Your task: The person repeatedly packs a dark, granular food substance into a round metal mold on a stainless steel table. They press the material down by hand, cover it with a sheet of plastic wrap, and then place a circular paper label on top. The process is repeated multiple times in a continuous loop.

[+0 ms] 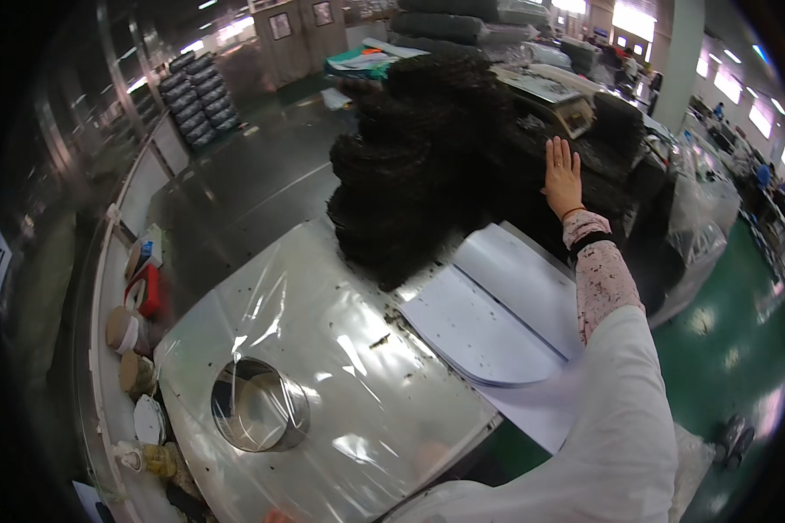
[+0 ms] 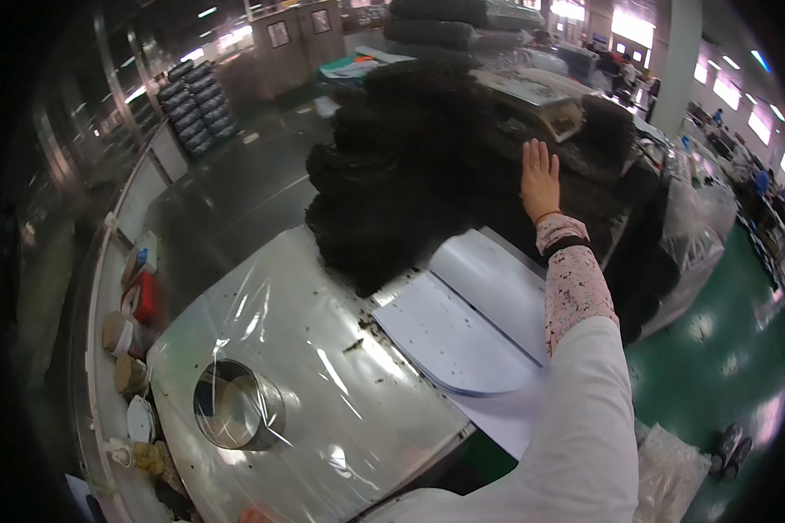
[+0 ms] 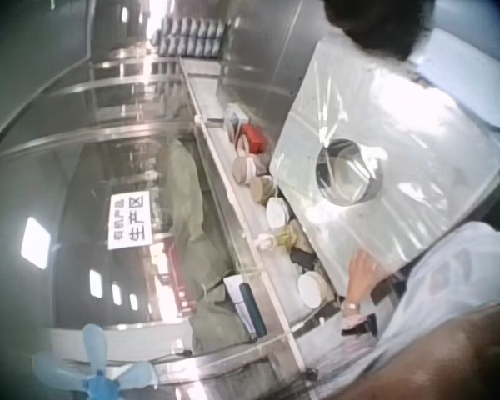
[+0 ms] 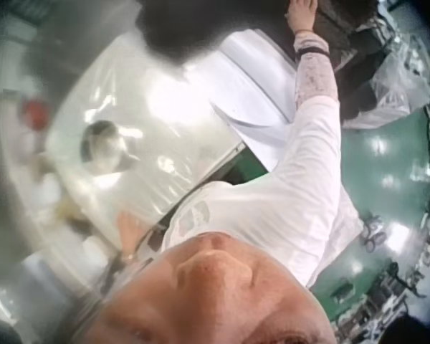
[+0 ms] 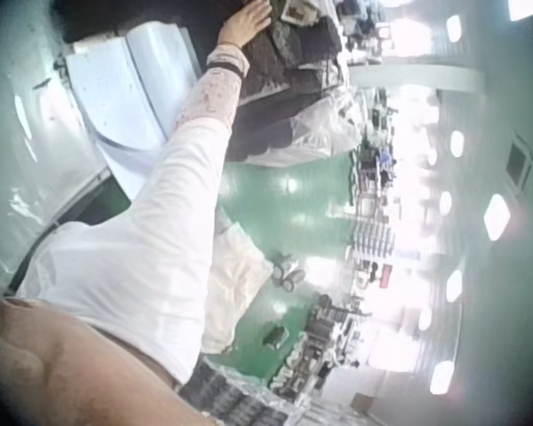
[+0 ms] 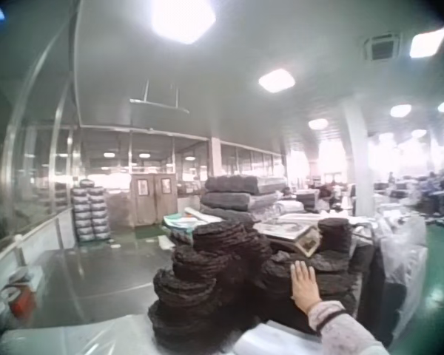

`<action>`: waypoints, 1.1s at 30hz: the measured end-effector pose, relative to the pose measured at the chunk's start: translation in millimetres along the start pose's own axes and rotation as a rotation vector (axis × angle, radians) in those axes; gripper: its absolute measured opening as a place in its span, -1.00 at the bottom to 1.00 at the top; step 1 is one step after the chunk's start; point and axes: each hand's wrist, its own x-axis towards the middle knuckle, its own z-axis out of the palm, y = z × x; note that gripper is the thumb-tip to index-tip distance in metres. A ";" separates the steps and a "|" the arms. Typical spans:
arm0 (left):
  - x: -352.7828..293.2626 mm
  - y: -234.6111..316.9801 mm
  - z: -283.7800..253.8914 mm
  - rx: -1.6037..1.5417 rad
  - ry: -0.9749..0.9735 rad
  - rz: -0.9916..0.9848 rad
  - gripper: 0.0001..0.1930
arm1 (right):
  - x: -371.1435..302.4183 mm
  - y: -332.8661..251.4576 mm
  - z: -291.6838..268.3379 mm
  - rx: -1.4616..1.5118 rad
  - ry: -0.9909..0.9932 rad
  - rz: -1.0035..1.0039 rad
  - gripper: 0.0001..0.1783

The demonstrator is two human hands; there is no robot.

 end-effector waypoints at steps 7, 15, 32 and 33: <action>-16.8 -7.8 25.7 -0.029 0.023 0.016 -0.39 | 30.3 5.4 65.2 -0.159 0.089 -0.029 -0.53; 1.9 16.9 -25.2 -0.388 -0.018 -0.140 -0.37 | 42.8 31.0 11.8 0.075 0.290 -0.035 -0.33; -83.0 -115.4 21.9 0.042 0.561 -0.944 -0.43 | -305.5 -138.7 -129.6 0.673 -0.108 -0.616 -0.02; -94.3 -121.0 24.0 0.104 0.527 -1.037 -0.41 | -307.4 -145.3 -136.7 0.694 -0.161 -0.605 0.01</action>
